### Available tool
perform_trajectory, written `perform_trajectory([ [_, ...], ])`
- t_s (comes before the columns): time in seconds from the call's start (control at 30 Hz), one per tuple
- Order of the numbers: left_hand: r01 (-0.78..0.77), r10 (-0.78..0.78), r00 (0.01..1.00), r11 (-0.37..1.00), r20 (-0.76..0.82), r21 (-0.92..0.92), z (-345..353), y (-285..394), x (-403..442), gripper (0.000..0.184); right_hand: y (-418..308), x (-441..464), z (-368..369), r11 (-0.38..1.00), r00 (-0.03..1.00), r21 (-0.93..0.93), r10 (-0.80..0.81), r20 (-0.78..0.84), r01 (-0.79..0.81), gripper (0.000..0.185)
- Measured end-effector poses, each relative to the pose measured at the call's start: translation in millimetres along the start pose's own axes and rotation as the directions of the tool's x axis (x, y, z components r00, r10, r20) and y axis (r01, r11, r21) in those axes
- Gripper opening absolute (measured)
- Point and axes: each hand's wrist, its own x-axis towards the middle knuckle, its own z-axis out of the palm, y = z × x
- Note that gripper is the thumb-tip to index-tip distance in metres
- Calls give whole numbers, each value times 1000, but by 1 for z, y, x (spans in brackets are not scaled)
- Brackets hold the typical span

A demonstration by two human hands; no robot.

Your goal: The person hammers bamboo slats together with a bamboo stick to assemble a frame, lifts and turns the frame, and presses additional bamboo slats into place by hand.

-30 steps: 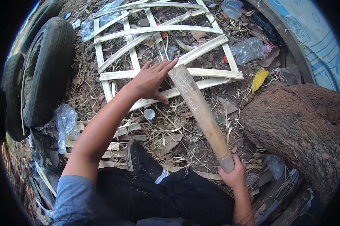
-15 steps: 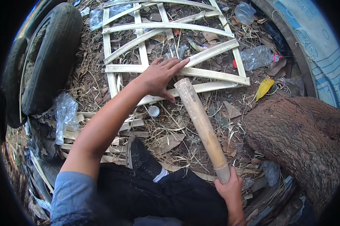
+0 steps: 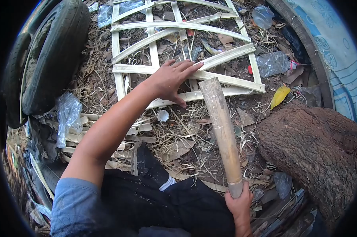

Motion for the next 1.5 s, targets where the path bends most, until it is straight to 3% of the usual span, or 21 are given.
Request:
perform_trajectory([
  [0.07, -6, 6, 1000, 1000, -4, -4, 0, -1, 0, 138, -4, 2, -1, 999, 1000, -24, -27, -15, 27, 44],
  [0.13, 6, -6, 1000, 1000, 5, -8, -2, 1, 0, 137, -6, 4, -1, 979, 997, -187, -69, 33, 74, 45],
  [0.23, 15, -15, 1000, 1000, 4, 14, -1, 2, 0, 136, -1, 1, 5, 974, 994, -202, -105, -2, 103, 47],
  [0.33, 7, -7, 1000, 1000, -9, -9, 0, 1, -1, 136, -8, -2, 4, 992, 997, -106, -73, 4, 73, 48],
  [0.47, -13, 13, 1000, 1000, -22, -5, 4, -3, 1, 137, -8, 3, 5, 980, 998, -192, -48, 41, 55, 47],
  [0.57, -12, 12, 1000, 1000, -28, -5, 3, -2, 0, 136, -2, 0, 11, 991, 993, -74, -111, -43, 108, 46],
  [0.77, -10, 10, 1000, 1000, -26, 10, 0, -2, 1, 136, -3, 6, 10, 988, 999, -145, -48, 22, 51, 47],
  [0.83, -11, 12, 1000, 1000, -17, 12, 1, -2, -1, 137, -1, 0, 12, 995, 993, -10, -98, -66, 98, 47],
  [0.93, -25, 24, 1000, 1000, -16, -17, 0, -3, 0, 139, -1, 5, 10, 991, 998, -124, -56, -6, 55, 48],
  [1.07, 4, -5, 1000, 1000, -25, -11, 0, -1, -2, 143, -2, 4, 16, 987, 997, -142, -74, -3, 72, 51],
  [1.17, -7, 6, 1000, 1000, -27, -25, 2, -4, 0, 145, 3, 3, 17, 997, 996, 15, -71, -45, 72, 47],
  [1.23, -28, 27, 999, 999, -37, -27, 1, -3, 1, 146, 4, 8, 17, 982, 998, -176, -62, 28, 66, 47],
  [1.37, 9, -9, 999, 1000, -34, -3, 0, -1, -2, 146, 2, 3, 23, 991, 989, -47, -130, -69, 127, 45],
  [1.43, -13, 13, 999, 1000, -43, -16, 3, -4, 0, 146, 4, 6, 22, 999, 1000, 48, -8, -20, 9, 45],
  [1.5, -23, 23, 999, 999, -24, -30, 1, -3, 1, 145, 15, 10, 25, 998, 999, -42, -48, -9, 48, 48],
])
